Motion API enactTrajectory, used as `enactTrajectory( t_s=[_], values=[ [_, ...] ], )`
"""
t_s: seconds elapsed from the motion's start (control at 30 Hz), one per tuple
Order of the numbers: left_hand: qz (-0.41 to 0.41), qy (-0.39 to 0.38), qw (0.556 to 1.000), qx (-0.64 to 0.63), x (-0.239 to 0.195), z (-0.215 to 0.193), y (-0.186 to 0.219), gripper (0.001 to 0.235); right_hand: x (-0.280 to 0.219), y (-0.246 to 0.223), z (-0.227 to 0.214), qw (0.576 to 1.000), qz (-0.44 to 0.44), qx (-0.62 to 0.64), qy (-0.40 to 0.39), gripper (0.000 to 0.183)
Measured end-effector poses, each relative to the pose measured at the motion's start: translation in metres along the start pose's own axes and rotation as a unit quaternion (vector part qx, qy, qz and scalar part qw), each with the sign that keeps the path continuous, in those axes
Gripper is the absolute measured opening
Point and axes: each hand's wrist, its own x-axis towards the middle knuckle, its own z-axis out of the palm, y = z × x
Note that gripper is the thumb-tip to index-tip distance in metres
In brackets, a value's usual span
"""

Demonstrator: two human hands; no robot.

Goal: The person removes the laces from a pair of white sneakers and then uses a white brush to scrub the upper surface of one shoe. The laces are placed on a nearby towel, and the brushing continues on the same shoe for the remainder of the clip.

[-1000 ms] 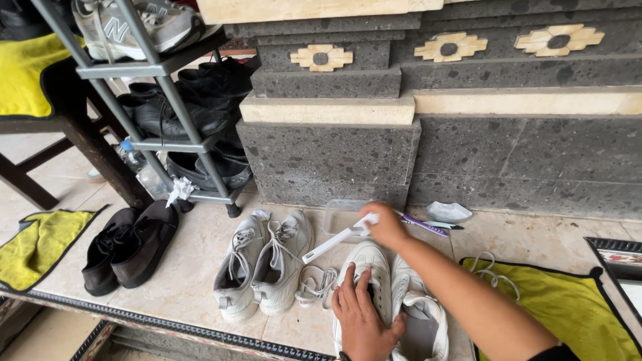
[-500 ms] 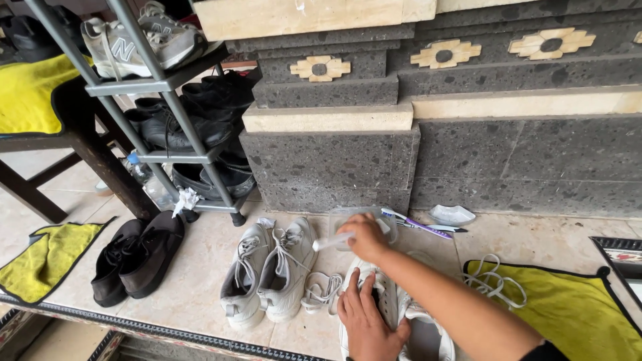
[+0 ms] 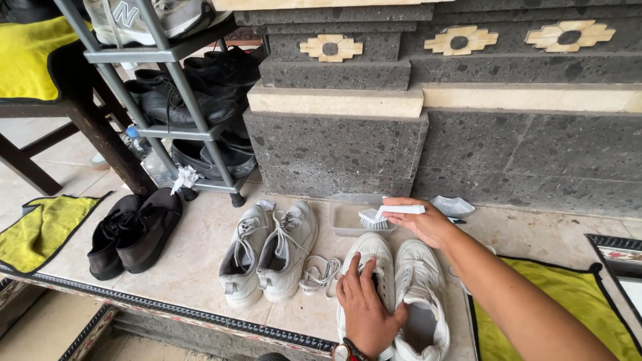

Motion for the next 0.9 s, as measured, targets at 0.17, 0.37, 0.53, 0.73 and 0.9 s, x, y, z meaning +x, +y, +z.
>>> enactTrajectory(
  t_s=[0.17,0.37,0.53,0.73,0.9],
  values=[
    [0.002,0.001,1.0,-0.002,0.0,-0.001,0.0,0.093,-0.004,0.009,-0.008,0.996,0.02,0.078,-0.037,0.052],
    [0.0,-0.005,1.0,-0.007,0.0,-0.002,0.0,0.091,0.0,0.018,-0.006,0.98,0.107,-0.152,0.066,0.049],
    [0.002,-0.007,1.0,-0.008,0.0,-0.002,0.001,0.093,0.017,0.029,-0.013,0.914,0.14,-0.356,0.136,0.051],
    [-0.009,-0.018,1.0,-0.017,0.0,-0.003,0.0,0.094,0.019,0.027,-0.008,0.876,0.024,-0.461,0.137,0.041],
    [-0.007,-0.013,1.0,-0.016,0.001,-0.004,0.0,0.093,-0.005,-0.014,0.027,0.927,-0.106,-0.329,0.146,0.035]
  ],
)
